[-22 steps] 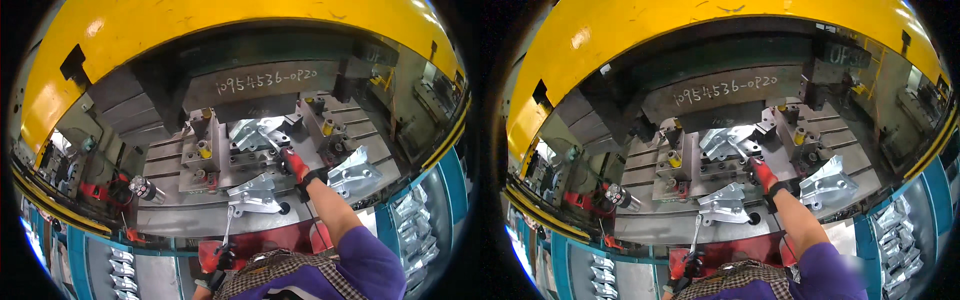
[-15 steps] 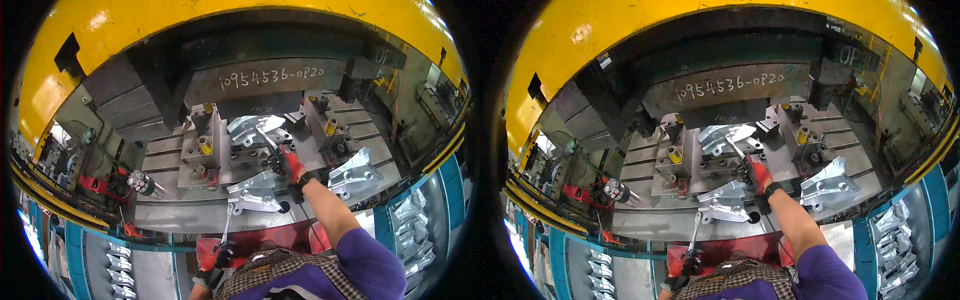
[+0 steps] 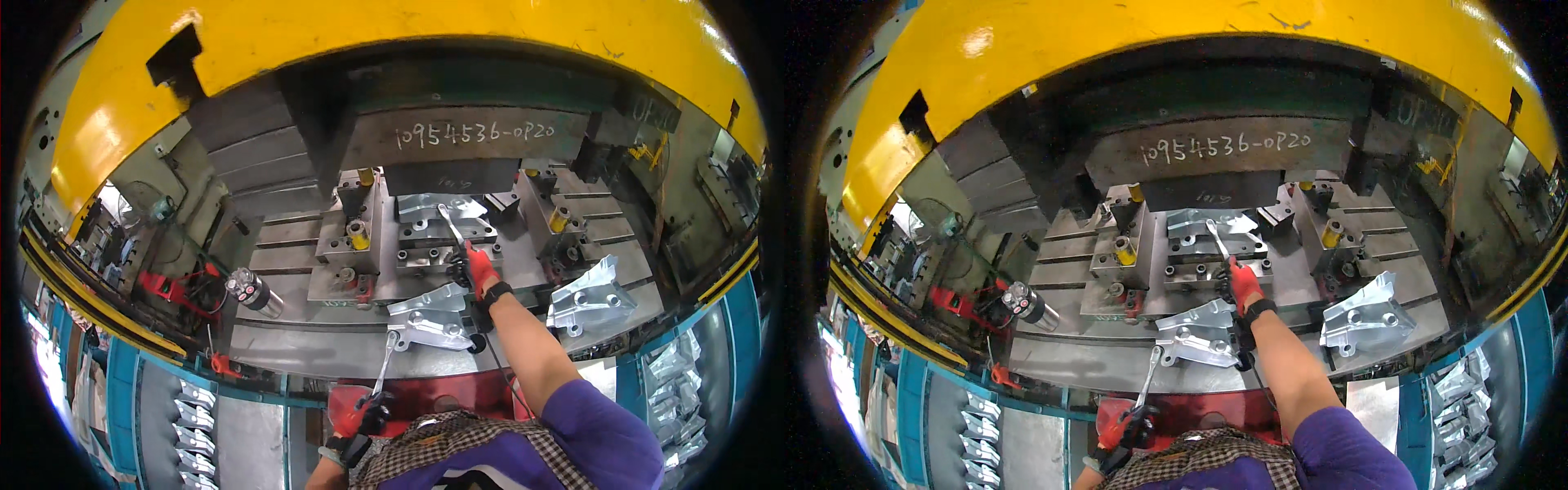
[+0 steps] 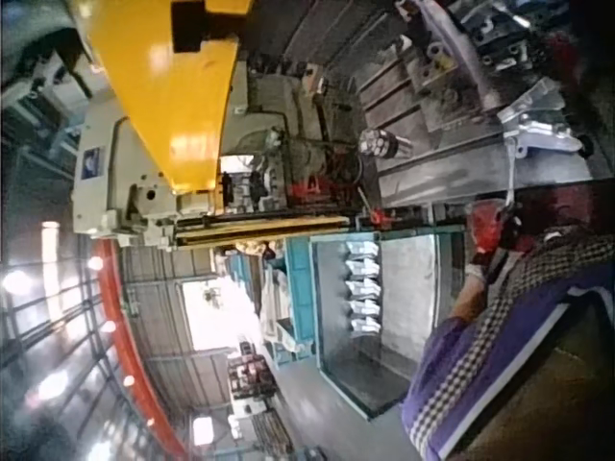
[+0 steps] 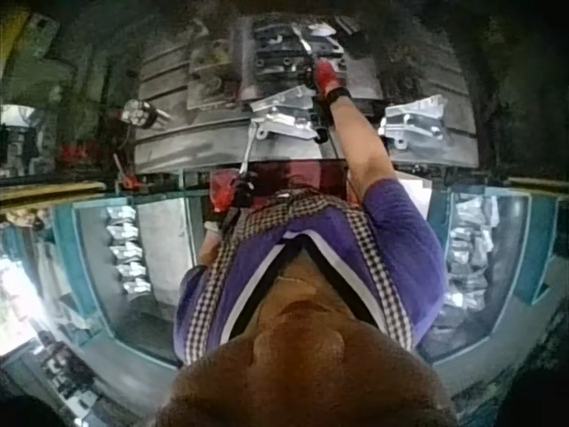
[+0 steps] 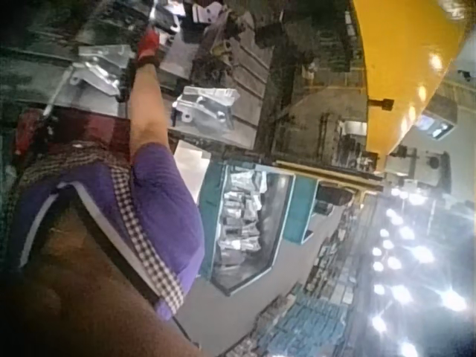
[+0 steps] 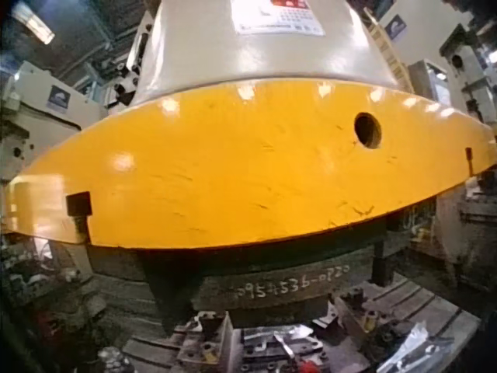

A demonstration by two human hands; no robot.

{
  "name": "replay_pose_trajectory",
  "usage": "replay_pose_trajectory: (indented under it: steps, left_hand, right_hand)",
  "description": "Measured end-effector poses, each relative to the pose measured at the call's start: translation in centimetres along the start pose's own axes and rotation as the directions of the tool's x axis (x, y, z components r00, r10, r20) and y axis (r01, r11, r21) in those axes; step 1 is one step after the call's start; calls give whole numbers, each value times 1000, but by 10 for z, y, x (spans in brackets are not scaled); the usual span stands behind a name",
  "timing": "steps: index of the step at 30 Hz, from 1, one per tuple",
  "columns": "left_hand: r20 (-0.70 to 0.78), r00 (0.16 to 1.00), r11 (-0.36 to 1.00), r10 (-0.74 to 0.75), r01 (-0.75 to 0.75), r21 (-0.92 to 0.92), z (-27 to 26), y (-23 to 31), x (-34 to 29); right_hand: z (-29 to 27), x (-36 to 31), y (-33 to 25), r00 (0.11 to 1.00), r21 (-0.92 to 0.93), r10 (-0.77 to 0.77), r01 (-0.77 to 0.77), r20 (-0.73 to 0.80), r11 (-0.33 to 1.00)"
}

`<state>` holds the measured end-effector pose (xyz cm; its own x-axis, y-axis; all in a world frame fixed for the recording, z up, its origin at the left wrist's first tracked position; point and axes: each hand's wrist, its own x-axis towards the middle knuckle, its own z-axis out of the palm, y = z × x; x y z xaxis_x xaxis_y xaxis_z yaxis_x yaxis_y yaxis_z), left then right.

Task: Operating a stamping press to form and process metal components.

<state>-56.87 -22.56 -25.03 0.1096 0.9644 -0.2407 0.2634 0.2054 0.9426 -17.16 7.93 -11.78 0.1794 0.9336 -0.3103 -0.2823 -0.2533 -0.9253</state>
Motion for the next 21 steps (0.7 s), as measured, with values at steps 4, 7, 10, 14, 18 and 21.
replay_pose_trajectory:
  steps: [4,7,10,14,18,21]
  left_hand:
    - [-72,996,997,51,-47,53,1,-1,-2]
    - [-14,986,973,166,-162,162,6,9,14]
    - [23,955,919,296,-292,264,2,73,-5]
    - [-1,999,999,43,-42,29,3,124,-25]
    - [327,942,990,73,-108,90,-8,202,-71]
    - [489,871,999,-48,31,42,-41,151,-87]
  right_hand:
    - [4,-29,-15,995,-46,41,-37,94,998]
    - [-29,2,-13,996,-332,58,-79,-73,940]
    - [5,-47,-56,984,-806,-129,-20,-120,592]
    - [-29,-79,-31,982,-419,-163,188,94,888]
    - [-92,-186,0,953,-65,-28,50,302,997]
    - [-112,-291,-20,887,-284,152,-25,437,959]
